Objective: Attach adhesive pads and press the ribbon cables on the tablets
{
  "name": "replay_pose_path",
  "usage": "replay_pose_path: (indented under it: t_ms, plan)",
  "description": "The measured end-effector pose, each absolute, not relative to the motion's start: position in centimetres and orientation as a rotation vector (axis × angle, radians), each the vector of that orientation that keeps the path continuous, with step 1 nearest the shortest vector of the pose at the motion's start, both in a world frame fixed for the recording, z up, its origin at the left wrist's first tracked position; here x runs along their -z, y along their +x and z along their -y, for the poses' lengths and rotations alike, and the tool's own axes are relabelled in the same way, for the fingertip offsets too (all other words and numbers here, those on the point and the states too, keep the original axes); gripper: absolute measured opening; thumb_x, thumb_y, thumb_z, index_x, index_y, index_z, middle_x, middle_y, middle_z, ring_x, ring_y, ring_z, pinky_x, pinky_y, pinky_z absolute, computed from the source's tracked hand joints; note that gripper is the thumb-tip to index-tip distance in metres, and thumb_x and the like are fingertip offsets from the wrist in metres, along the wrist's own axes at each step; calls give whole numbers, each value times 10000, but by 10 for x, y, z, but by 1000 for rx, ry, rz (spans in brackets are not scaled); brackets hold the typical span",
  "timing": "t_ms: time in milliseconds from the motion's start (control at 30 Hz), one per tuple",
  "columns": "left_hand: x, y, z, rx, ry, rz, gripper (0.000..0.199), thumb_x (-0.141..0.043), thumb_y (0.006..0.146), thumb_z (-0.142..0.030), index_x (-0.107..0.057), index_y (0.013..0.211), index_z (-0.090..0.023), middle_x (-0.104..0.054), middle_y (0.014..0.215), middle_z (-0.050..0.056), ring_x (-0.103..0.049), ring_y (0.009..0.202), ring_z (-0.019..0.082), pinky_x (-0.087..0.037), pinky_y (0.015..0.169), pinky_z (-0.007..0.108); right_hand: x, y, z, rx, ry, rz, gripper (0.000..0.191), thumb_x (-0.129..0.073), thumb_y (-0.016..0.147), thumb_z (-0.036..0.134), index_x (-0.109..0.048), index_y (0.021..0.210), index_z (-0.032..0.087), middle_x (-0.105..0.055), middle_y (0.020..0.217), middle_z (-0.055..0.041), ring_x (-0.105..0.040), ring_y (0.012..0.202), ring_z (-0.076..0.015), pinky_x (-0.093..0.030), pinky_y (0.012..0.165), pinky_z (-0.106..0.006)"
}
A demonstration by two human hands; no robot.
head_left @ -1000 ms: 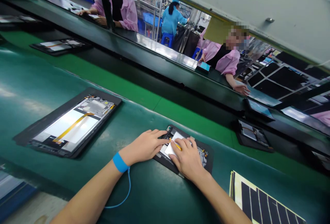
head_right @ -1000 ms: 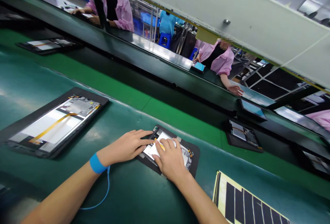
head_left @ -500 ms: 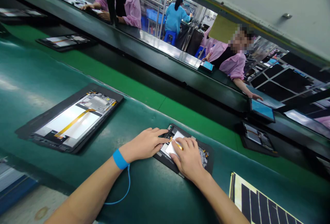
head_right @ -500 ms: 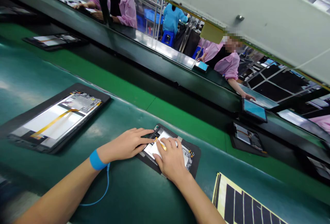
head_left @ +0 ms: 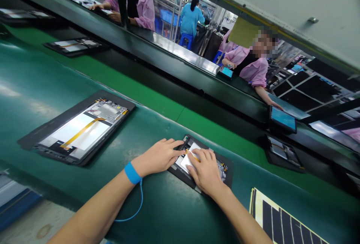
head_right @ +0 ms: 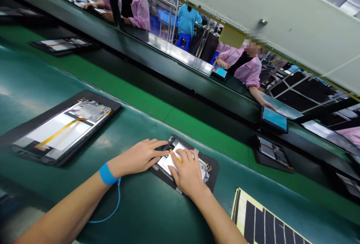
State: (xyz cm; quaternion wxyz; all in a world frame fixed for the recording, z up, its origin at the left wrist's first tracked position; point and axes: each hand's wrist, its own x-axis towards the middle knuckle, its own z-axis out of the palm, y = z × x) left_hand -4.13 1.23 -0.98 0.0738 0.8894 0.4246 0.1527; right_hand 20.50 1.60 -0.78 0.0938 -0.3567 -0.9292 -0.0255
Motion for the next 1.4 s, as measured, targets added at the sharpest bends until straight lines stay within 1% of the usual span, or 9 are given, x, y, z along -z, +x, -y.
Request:
replay_pose_path:
  t_ms: [167,300,433,733,933,1033,1100,1267,1400]
  plan:
    - [9,-38,-10,-484,2685,-1308,398,-490,994,-153,-665,1324,-291,-612,1412,93,-653,1027,258,-496,823,367,9,206,-17,69,-1053,2758,355,-551,1018,358,-630,1328,203,-647,1253,-119,-520,1119,-279,-343,1030,-472]
    - [10,-38,-10,-525,2674,-1298,402,-489,989,-146,-669,1315,-298,-613,1397,90,-647,1035,242,-490,849,356,9,206,-17,97,-1033,2758,356,-551,1013,342,-628,1328,193,-648,1248,-124,-521,1115,-284,-357,1016,-476]
    - [13,-40,-12,-515,2669,-1276,405,-506,990,-174,-660,1334,-323,-596,1416,93,-635,1042,248,-485,879,376,10,206,-17,111,-1016,2739,357,-540,1012,328,-625,1331,192,-644,1241,-125,-524,1100,-286,-372,1004,-485]
    - [13,-37,-13,-510,2601,-1294,462,-541,944,-134,-660,1337,-345,-588,1420,90,-627,1045,265,-511,900,416,13,207,-17,102,-1000,2712,344,-539,1004,308,-626,1316,191,-637,1232,-129,-527,1089,-287,-391,996,-493]
    - [14,-34,-14,-624,2392,-1280,482,-534,884,-88,-694,1291,-289,-594,1408,97,-629,1174,290,-527,993,458,12,210,-20,-12,-999,2641,328,-506,1024,302,-597,1325,210,-649,1221,-119,-561,1083,-267,-397,988,-479]
    - [14,-36,-16,-778,2203,-1234,468,-504,886,-90,-672,1302,-222,-634,1350,95,-632,1201,255,-511,1052,425,12,215,-25,-72,-1015,2548,292,-503,1033,279,-594,1301,206,-666,1188,-107,-584,1076,-247,-411,970,-453]
    - [12,-38,-17,-885,2103,-1191,465,-497,876,-85,-665,1293,-206,-657,1309,84,-637,1199,231,-505,1062,393,12,218,-29,-83,-1028,2495,265,-519,1033,281,-605,1273,206,-674,1166,-100,-593,1063,-243,-417,953,-445]
    - [5,-39,-19,-973,1939,-1063,415,-507,870,-94,-687,1228,-203,-698,1217,68,-659,1135,205,-515,1018,352,11,218,-32,-98,-1021,2479,200,-548,1020,264,-637,1192,212,-681,1136,-88,-597,1038,-242,-415,935,-444]
    - [4,-38,-19,-939,1887,-1118,363,-522,885,-135,-699,1196,-195,-716,1153,63,-684,1014,191,-540,909,315,10,213,-32,-100,-1009,2470,176,-553,1011,246,-661,1146,216,-690,1116,-82,-609,1011,-235,-415,938,-443]
